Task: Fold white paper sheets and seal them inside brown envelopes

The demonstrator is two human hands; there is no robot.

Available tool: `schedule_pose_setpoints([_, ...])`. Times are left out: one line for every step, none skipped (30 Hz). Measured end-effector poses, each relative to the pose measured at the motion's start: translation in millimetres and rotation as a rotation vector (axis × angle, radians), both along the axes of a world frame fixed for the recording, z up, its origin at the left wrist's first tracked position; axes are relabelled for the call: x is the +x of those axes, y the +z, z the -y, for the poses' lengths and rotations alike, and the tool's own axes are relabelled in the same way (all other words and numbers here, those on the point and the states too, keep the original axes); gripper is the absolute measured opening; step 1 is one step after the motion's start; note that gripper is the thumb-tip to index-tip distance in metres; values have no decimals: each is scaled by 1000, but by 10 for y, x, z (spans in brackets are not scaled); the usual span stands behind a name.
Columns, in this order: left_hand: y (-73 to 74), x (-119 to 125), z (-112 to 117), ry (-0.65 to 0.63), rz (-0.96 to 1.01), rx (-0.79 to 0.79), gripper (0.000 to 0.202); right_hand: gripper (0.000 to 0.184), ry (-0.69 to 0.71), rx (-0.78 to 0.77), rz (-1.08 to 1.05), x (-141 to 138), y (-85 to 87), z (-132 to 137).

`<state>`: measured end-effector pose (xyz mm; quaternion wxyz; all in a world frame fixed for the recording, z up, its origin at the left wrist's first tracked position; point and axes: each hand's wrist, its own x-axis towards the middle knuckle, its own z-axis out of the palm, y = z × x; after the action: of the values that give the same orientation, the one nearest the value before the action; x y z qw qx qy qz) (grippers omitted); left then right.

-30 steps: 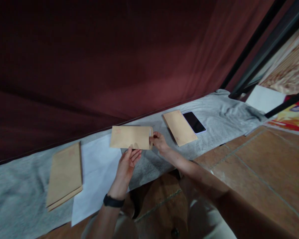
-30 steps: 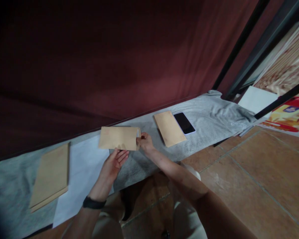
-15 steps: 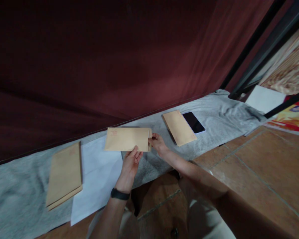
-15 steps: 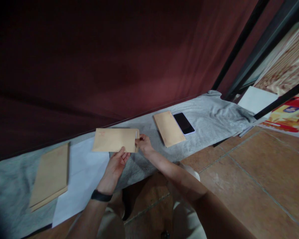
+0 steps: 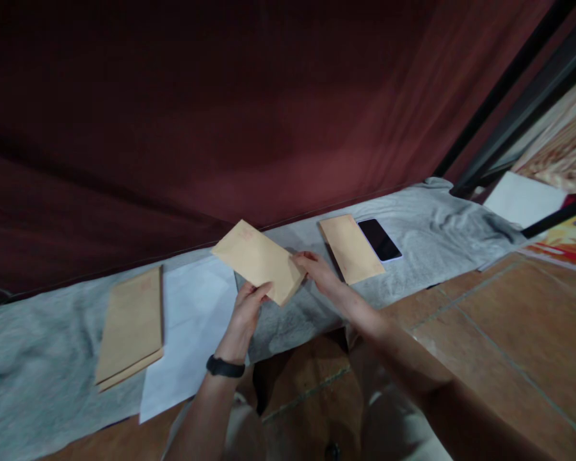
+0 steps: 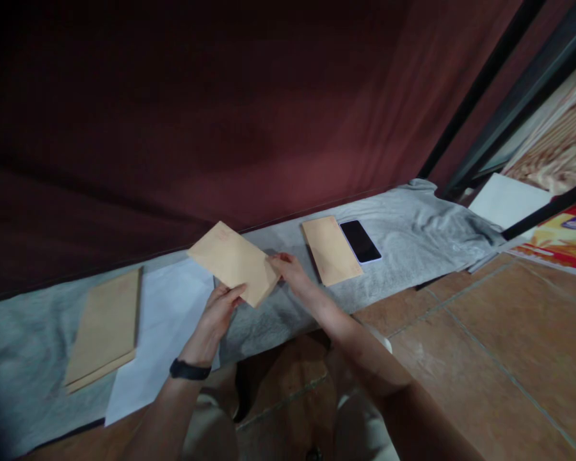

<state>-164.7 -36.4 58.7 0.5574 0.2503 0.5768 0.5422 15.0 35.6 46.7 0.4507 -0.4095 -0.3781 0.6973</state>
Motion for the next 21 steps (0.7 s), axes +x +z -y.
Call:
schedule_pose_setpoints([10,-8,3,-22,-18,-1,52,24,19,28,36,39,-6,-12])
schedule_pose_setpoints([14,-19,6,-24,-30,4,52,23,49,50,73,74,-14,-23])
schedule_pose_setpoints([9,-32,7,-11,-37,12,52,21,84,66,107,105,-25,-31])
schedule_pose_setpoints([-3,-48,6,14,-44,22,51,20,117,70,140,131,-38,-37])
schedule_pose_setpoints([-21,-65,3,47,-57,35,50,19,149,64,173,153,-52,-40])
schedule_pose_setpoints([-46,-81,0,80,-76,45,49,18,179,53,207,171,-69,-40])
schedule_pose_setpoints([-75,-94,-4,107,-99,52,50,17,208,38,248,188,-87,-36])
schedule_pose_setpoints([-105,-102,-8,126,-119,55,50,16,241,25,298,205,-107,-30])
schedule_pose_setpoints([-137,-105,-11,137,-125,51,51,15,280,23,357,223,-127,-24])
schedule_pose_setpoints([-167,-104,-13,146,-109,39,52,13,321,35,428,243,-146,-18])
schedule_pose_setpoints([-193,-101,-11,152,-70,22,53,12,351,65,511,263,-162,-15])
schedule_pose_setpoints([-213,-97,-7,156,-17,2,53,11,355,116,604,282,-172,-15])
schedule_pose_setpoints([-227,-94,0,160,38,-16,53,10,329,187,706,298,-177,-20])
schedule_pose_setpoints([-233,-94,11,162,81,-30,52,8,280,276,810,305,-175,-27])
schedule_pose_setpoints([-231,-95,24,160,97,-38,50,8,218,372,907,301,-169,-36])
schedule_pose_setpoints([-223,-98,40,149,77,-41,49,10,161,469,986,283,-160,-42])
schedule_pose_setpoints([-208,-103,57,131,16,-41,49,16,127,563,1036,248,-152,-41])
schedule_pose_setpoints([-191,-107,74,108,-78,-43,48,24,125,648,1061,197,-149,-32])
schedule_pose_setpoints([-171,-110,91,88,-191,-48,46,31,147,728,1068,133,-155,-10])
schedule_pose_setpoints([-151,-110,105,73,-307,-54,44,38,188,803,1062,61,-170,24])
schedule_pose_setpoints([-131,-108,116,67,-411,-55,41,44,227,875,1070,-14,-196,69])
